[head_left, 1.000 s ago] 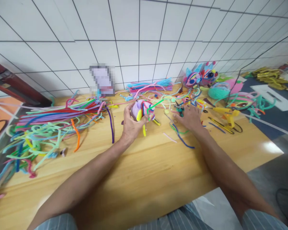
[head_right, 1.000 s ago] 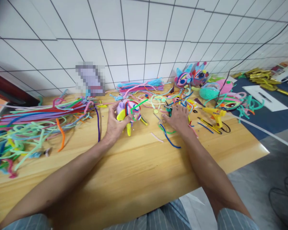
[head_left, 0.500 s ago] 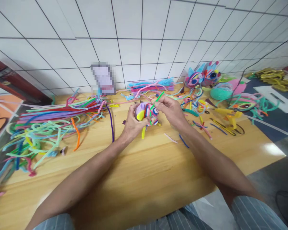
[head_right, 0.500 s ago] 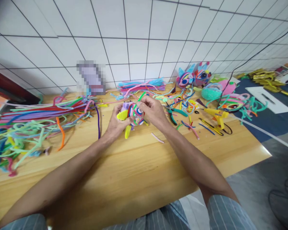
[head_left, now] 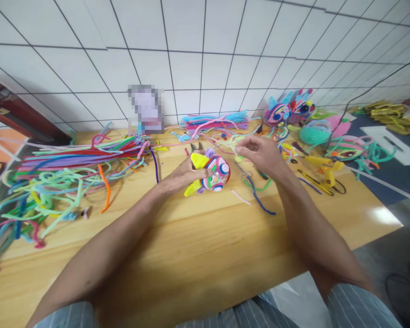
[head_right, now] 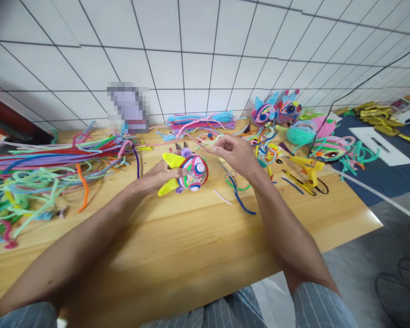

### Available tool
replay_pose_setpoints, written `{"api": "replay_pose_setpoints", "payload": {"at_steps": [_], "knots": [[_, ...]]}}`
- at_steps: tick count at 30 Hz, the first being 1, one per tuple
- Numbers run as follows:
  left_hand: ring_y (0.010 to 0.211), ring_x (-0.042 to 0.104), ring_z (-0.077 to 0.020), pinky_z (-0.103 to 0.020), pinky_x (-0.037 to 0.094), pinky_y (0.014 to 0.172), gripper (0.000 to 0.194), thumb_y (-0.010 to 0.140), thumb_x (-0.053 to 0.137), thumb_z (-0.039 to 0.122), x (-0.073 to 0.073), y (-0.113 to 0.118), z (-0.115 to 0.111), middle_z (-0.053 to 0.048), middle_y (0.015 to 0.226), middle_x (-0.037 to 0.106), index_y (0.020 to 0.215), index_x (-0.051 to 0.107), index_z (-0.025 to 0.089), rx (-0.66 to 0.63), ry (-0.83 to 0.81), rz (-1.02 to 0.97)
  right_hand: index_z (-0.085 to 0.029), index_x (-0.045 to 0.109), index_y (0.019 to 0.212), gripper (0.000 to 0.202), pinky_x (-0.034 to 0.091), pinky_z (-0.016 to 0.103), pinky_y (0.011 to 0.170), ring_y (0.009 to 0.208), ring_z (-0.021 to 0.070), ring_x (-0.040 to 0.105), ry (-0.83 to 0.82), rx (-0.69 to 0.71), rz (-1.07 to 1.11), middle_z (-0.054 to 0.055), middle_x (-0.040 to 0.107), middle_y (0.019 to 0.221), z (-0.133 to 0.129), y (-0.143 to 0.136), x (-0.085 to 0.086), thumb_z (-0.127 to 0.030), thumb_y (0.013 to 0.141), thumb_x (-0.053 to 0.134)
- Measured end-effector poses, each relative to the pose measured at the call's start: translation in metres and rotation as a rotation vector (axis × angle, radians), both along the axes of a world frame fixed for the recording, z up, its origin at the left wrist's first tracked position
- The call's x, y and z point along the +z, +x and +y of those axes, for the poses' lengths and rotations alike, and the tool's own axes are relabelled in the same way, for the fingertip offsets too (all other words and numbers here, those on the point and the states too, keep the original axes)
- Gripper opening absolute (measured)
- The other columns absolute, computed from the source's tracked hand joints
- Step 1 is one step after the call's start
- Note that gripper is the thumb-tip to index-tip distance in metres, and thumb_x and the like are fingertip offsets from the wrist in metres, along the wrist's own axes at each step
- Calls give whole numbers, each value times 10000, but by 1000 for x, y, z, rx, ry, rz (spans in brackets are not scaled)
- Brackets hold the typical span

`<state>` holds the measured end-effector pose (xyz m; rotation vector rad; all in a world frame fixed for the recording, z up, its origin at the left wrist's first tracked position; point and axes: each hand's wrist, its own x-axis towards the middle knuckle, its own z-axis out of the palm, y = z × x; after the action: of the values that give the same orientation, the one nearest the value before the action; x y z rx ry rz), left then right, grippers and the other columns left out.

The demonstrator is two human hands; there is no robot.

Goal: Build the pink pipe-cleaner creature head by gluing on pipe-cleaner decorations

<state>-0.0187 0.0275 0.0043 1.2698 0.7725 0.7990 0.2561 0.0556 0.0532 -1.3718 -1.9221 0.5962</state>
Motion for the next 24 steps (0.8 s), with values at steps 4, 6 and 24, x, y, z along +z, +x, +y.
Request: {"api": "replay_pose_setpoints", "payload": {"at_steps": [4, 6, 24], "knots": [[698, 652, -161, -257, 522, 552, 697, 782, 883, 481, 5, -3, 1, -45, 1010, 712, 1323, 563, 178, -101, -33, 9, -241, 808, 1077, 188, 508, 333, 792, 916, 215, 695, 165, 287, 69, 47, 797, 1015, -5, -32, 3, -377, 956, 759], [740, 645, -164, -263, 529, 605, 621, 794, 870, 460, 5, -4, 2, -38, 996, 706, 1281, 609, 177, -131, 6, 40, -244, 804, 1066, 148, 517, 337, 792, 930, 219, 703, 198, 348, 46, 52, 797, 1027, -2, -40, 1, -349, 972, 759], [679, 617, -138, -244, 515, 553, 547, 777, 888, 438, 8, -3, 1, -6, 940, 657, 1158, 581, 194, -171, -27, 73, -224, 711, 881, 126, 492, 329, 802, 814, 178, 648, 197, 404, 39, 14, 759, 892, -4, -45, -6, -277, 994, 697]]}}
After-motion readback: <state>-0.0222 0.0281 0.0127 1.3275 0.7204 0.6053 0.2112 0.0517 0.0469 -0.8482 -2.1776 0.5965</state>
